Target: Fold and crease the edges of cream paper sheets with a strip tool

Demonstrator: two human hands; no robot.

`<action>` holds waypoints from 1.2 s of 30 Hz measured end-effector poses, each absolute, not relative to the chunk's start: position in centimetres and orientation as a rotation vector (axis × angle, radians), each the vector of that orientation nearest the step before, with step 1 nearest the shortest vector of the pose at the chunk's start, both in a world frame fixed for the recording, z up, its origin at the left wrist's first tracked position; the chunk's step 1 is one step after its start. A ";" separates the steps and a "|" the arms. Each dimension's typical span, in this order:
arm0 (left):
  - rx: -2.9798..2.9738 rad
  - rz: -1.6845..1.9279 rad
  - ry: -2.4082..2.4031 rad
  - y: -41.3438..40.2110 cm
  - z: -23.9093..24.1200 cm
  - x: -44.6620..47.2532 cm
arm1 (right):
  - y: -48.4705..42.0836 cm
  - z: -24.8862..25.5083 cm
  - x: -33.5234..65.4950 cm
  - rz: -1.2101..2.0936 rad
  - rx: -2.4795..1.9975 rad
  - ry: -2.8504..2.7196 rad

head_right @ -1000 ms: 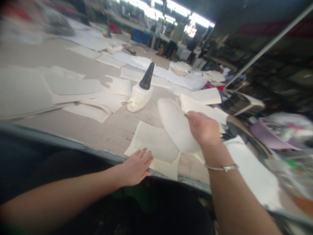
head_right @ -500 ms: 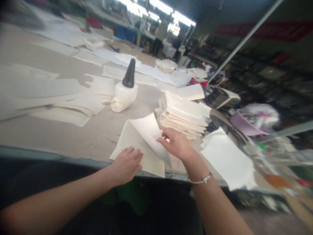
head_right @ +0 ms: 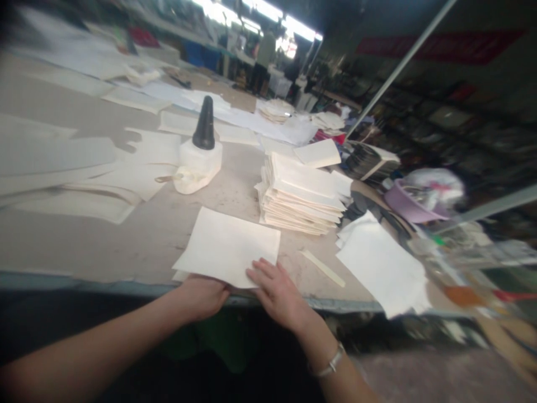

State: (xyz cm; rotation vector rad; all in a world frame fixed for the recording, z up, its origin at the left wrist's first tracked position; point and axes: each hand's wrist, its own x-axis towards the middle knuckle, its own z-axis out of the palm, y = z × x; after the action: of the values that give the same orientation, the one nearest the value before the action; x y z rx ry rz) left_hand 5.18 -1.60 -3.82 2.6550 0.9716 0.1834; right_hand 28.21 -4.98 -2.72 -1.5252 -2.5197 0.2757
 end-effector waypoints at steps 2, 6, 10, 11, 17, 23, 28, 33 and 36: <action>2.631 0.123 1.031 -1.6 -3.3 5.3 | -4.3 -2.6 29.0 0.254 -1.527 -2.463; 2.681 0.294 1.147 -1.4 -2.5 5.3 | -1.9 -0.3 30.6 0.233 -1.511 -2.339; 2.723 0.278 1.149 -1.2 -2.8 5.1 | 2.6 5.8 32.5 -0.214 -1.508 -2.228; 2.720 0.270 1.151 -1.2 -2.9 5.1 | 4.0 7.4 32.9 -0.287 -1.495 -2.229; 2.678 0.284 1.135 -1.1 -3.3 5.2 | 8.7 12.0 33.7 -0.244 -1.379 -2.374; 2.401 0.474 1.069 0.0 -3.1 4.4 | 3.8 8.4 32.7 -0.021 -1.356 -2.478; 1.290 0.869 1.196 3.1 -2.2 1.4 | -1.5 4.1 30.9 0.174 -1.334 -2.264; 0.576 0.812 1.118 5.7 -0.7 -0.7 | -4.3 0.6 28.9 0.455 -1.356 -2.146; 0.937 0.693 1.361 6.5 -0.6 -0.9 | -5.1 -0.5 28.7 0.714 -1.483 -2.111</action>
State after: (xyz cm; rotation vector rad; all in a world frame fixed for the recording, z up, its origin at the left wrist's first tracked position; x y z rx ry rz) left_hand -0.89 6.54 -0.56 0.9370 1.3608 0.6928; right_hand 28.66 -5.14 -0.48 -1.4834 -2.1115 0.7140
